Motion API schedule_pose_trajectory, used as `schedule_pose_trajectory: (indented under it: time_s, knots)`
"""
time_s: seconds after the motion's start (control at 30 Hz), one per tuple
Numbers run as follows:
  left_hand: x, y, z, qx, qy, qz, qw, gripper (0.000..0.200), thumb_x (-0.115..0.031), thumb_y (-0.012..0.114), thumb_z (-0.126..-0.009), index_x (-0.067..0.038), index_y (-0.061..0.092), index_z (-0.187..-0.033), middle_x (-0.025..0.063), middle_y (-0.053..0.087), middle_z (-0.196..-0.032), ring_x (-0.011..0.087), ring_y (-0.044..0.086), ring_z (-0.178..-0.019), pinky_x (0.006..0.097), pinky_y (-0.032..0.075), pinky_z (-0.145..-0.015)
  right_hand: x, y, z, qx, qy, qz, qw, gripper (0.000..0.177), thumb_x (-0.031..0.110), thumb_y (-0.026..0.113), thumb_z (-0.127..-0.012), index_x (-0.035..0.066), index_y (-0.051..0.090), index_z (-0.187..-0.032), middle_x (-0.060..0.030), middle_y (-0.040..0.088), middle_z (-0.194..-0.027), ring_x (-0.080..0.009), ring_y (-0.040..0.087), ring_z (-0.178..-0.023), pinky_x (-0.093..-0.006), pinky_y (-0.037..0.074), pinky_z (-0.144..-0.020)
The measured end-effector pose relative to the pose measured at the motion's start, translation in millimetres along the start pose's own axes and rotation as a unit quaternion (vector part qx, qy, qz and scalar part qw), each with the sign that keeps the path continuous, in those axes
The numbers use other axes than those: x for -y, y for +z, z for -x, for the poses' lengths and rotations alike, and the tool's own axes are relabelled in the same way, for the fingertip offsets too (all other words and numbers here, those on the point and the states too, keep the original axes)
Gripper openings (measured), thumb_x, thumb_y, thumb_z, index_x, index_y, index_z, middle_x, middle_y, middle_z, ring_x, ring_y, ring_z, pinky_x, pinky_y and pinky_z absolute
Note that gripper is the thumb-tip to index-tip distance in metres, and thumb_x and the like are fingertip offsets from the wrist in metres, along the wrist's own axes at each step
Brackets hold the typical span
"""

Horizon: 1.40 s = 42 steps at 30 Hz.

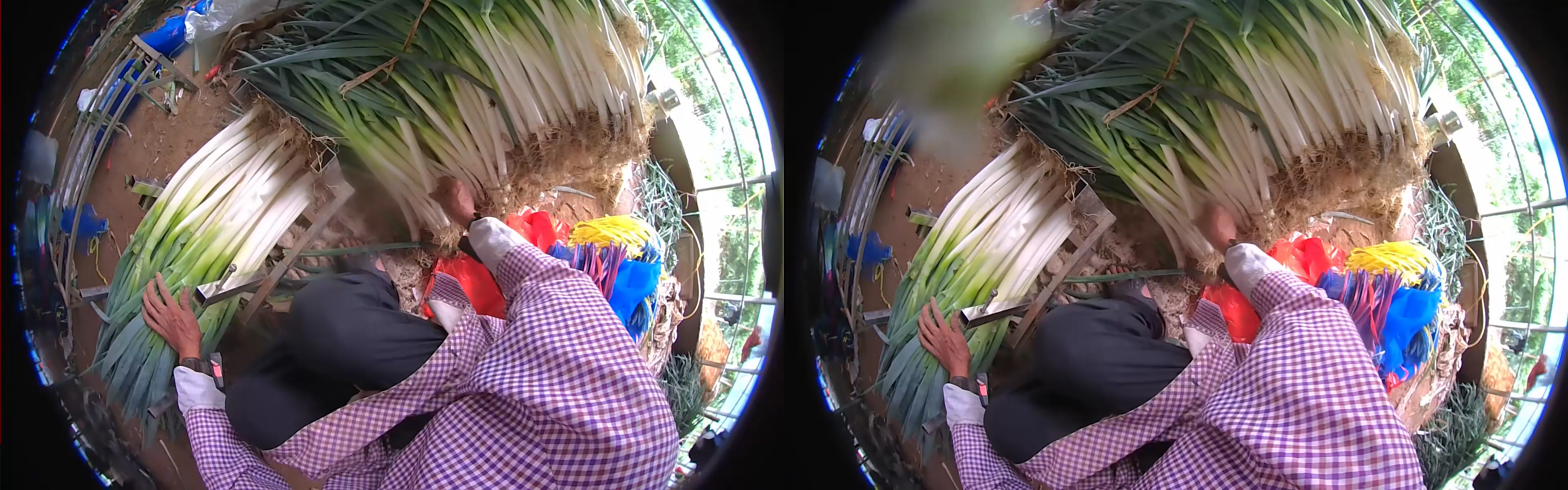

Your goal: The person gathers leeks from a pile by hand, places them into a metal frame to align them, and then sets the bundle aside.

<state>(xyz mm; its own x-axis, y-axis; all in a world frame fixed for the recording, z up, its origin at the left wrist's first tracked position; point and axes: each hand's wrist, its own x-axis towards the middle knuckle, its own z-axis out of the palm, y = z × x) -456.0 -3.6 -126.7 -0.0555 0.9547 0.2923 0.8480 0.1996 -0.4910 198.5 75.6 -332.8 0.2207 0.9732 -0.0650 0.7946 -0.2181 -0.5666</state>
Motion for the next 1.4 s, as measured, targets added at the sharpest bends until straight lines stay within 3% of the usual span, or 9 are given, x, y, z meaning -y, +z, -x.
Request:
schedule_pose_trajectory:
  time_s: [0.23,0.47,0.57,0.6,0.7,0.83,1.07,1.33,1.4]
  knots:
    - [1,0,-1,-0.005,0.002,0.006,1.000,0.067,-0.055,0.042,-0.106,-0.016,0.037,-0.160,0.0067,0.043,-0.156,0.0305,0.038,-0.145,0.0487,0.028,-0.120,34,13,-6,0.026,0.060,0.031,0.997,0.051,0.041,0.079,-0.081,0.002,0.067,-0.111,-0.0288,0.069,-0.108,-0.0486,0.066,-0.103,-0.0541,0.052,-0.087]
    - [-4,-8,-2,0.009,-0.006,0.028,1.000,0.068,-0.052,0.049,-0.104,-0.013,0.038,-0.159,0.0094,0.043,-0.155,0.0306,0.035,-0.146,0.0507,0.025,-0.122,107,-73,-10,0.200,0.091,-0.135,0.966,0.055,0.024,0.081,-0.077,-0.010,0.064,-0.117,-0.0199,0.068,-0.086,-0.0306,0.070,-0.082,-0.0473,0.054,-0.070]
    - [-1,-7,-1,0.009,-0.011,0.032,0.999,0.069,-0.051,0.052,-0.103,-0.013,0.038,-0.159,0.0094,0.042,-0.155,0.0302,0.035,-0.146,0.0504,0.025,-0.122,123,-63,-19,0.164,0.152,-0.386,0.895,0.055,0.017,0.080,-0.081,-0.008,0.060,-0.125,-0.0169,0.066,-0.081,-0.0275,0.067,-0.069,-0.0428,0.051,-0.055]
    - [-2,-10,-2,0.007,-0.011,0.036,0.999,0.069,-0.050,0.053,-0.103,-0.013,0.038,-0.159,0.0094,0.042,-0.155,0.0301,0.035,-0.146,0.0503,0.025,-0.122,99,-14,-39,0.028,0.194,-0.430,0.882,0.052,0.012,0.075,-0.086,-0.008,0.056,-0.130,-0.0146,0.065,-0.079,-0.0227,0.059,-0.057,-0.0375,0.044,-0.045]
    - [-4,-14,-3,0.006,-0.015,0.044,0.999,0.069,-0.048,0.055,-0.102,-0.012,0.038,-0.158,0.0092,0.042,-0.155,0.0296,0.035,-0.146,0.0503,0.025,-0.122,117,-30,-57,0.079,0.193,-0.313,0.927,0.041,0.013,0.071,-0.092,-0.006,0.058,-0.126,-0.0117,0.065,-0.090,-0.0184,0.060,-0.064,-0.0344,0.049,-0.050]
    - [-1,-17,-2,0.012,-0.021,0.050,0.998,0.070,-0.050,0.055,-0.102,-0.012,0.038,-0.159,0.0095,0.042,-0.155,0.0298,0.035,-0.146,0.0509,0.025,-0.122,129,-72,-67,0.184,0.146,-0.379,0.895,0.028,0.012,0.068,-0.095,-0.002,0.063,-0.118,-0.0072,0.061,-0.085,-0.0148,0.058,-0.064,-0.0315,0.047,-0.050]
    - [-1,-13,0,0.016,-0.028,0.055,0.998,0.072,-0.053,0.054,-0.102,-0.013,0.037,-0.159,0.0103,0.042,-0.156,0.0311,0.034,-0.147,0.0531,0.024,-0.122,180,-221,76,0.294,0.179,-0.455,0.821,0.010,0.014,0.056,-0.106,0.005,0.059,-0.110,-0.0015,0.056,-0.083,-0.0100,0.048,-0.058,-0.0267,0.038,-0.048]
    - [0,-20,0,0.004,-0.032,0.072,0.997,0.071,-0.053,0.056,-0.101,-0.013,0.040,-0.157,0.0099,0.044,-0.155,0.0301,0.036,-0.146,0.0526,0.024,-0.122,237,-332,211,0.294,0.275,-0.499,0.767,0.033,0.016,0.054,-0.108,0.005,0.054,-0.139,-0.0008,0.057,-0.085,-0.0053,0.044,-0.055,-0.0223,0.034,-0.045]
    - [1,-19,0,0.003,-0.035,0.088,0.995,0.071,-0.054,0.057,-0.100,-0.014,0.041,-0.157,0.0102,0.044,-0.155,0.0303,0.036,-0.146,0.0524,0.024,-0.121,246,-359,236,0.303,0.265,-0.513,0.758,0.028,0.017,0.054,-0.108,0.004,0.056,-0.133,0.0010,0.054,-0.082,-0.0054,0.045,-0.055,-0.0224,0.036,-0.045]
